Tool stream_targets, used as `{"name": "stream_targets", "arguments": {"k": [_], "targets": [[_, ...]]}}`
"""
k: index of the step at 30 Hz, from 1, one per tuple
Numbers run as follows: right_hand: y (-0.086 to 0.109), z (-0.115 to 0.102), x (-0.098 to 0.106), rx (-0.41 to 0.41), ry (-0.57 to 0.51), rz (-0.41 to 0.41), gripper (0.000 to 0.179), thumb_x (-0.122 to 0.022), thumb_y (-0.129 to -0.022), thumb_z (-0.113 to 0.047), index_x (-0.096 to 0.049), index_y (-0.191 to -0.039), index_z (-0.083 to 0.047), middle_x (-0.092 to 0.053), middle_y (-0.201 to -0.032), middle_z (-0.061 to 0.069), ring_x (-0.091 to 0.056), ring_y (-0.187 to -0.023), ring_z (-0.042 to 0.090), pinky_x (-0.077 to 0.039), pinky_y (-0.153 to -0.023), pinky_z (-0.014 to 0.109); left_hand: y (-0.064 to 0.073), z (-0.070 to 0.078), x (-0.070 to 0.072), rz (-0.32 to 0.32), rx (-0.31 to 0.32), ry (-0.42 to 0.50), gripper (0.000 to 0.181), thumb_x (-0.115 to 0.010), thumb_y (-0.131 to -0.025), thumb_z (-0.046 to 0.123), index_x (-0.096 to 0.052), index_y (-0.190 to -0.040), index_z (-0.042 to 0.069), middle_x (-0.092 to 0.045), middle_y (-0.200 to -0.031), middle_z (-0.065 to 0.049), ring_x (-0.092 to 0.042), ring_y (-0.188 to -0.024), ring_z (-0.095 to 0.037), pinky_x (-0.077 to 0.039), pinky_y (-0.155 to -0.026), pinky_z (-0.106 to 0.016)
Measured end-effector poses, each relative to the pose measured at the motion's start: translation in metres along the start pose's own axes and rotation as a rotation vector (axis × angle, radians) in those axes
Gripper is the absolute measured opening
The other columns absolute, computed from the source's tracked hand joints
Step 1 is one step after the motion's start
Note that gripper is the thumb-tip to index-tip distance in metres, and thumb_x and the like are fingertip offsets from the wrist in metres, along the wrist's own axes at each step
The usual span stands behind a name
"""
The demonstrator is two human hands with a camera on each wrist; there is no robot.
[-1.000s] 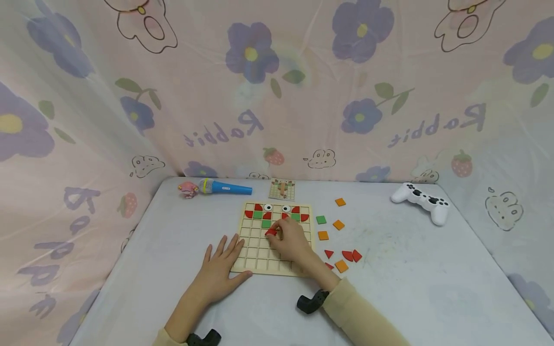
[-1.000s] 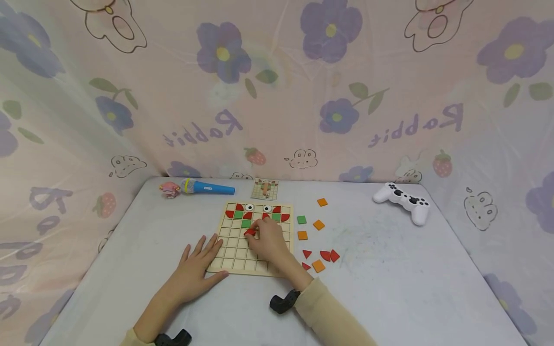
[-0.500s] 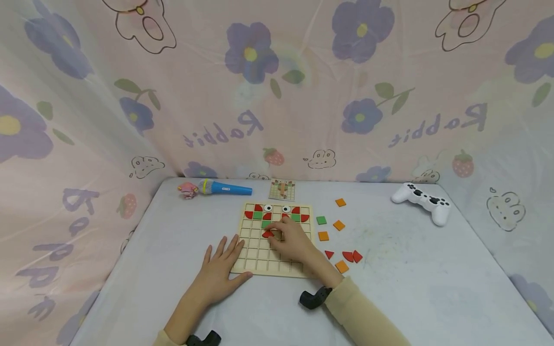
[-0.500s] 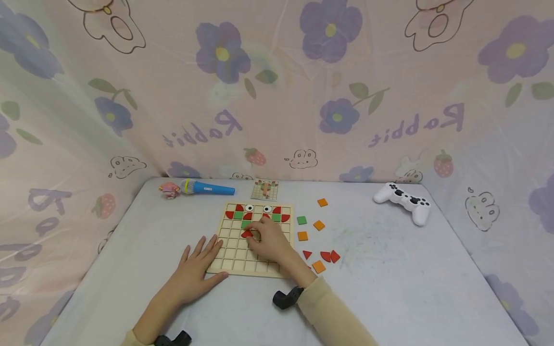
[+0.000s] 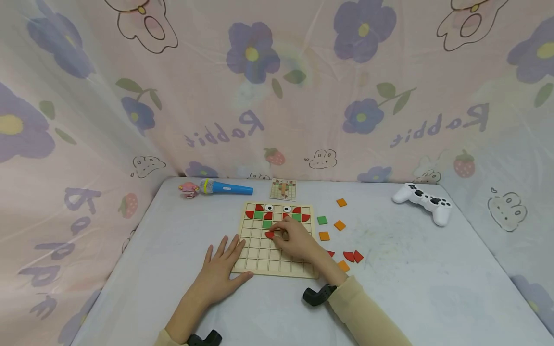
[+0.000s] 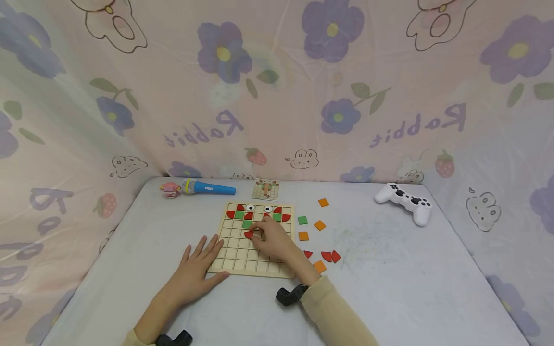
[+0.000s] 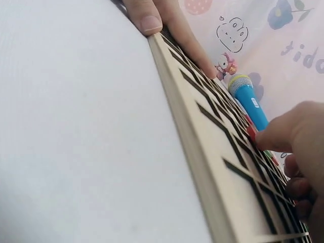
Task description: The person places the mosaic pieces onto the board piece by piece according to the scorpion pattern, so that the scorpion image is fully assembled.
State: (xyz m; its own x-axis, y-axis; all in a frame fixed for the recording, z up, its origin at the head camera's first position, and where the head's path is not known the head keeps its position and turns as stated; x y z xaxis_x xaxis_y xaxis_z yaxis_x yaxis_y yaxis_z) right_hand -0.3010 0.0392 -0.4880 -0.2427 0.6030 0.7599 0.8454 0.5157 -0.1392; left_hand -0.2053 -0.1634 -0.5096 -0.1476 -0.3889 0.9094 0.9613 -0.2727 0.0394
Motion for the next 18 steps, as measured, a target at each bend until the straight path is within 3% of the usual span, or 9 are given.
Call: {"name": "stream_targets", "arguments": {"k": [8,18], "targets": [[-0.0019,-0.001,-0.0037,0.053,0.054,0.054,0.024,-0.074,-0.101,-0.026,-0.078,-0.122,-0.014,-0.063,-0.098,-0.003,-0.049,-0.079,0.01,-0.044,-0.066,0.025,-0.0004,0.001,0.0009,0.0,-0.001,-0.003,0.091,-0.06,-0.098,0.068,-0.033,-0.168,0.016,-0.02,-0.176,-0.005,-0.009,-0.164,-0.039,-0.004,-0.127,-0.071],[-0.0036,-0.0026,-0.0069,0.042,0.074,0.128,0.023,-0.078,-0.098,-0.025,-0.08,-0.118,-0.014,-0.064,-0.094,-0.002,-0.049,-0.076,0.009,-0.044,-0.064,0.023,0.0002,0.0012,0.0012,-0.004,0.002,-0.01,0.091,-0.059,-0.099,0.068,-0.034,-0.168,0.015,-0.021,-0.176,-0.006,-0.01,-0.164,-0.04,-0.004,-0.126,-0.072]]}}
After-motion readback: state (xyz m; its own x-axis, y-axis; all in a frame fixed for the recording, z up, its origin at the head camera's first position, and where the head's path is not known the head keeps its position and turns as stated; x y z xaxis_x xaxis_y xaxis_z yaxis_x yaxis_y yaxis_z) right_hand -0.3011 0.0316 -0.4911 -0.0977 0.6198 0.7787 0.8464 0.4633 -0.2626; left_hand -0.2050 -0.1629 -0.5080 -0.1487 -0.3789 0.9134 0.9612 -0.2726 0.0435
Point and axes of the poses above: each hand's wrist, its own y-axis away from the middle knuckle, its own x-axis out of the back of the hand, z = x × y, the point moved 7 cm from there along -y, towards the middle knuckle
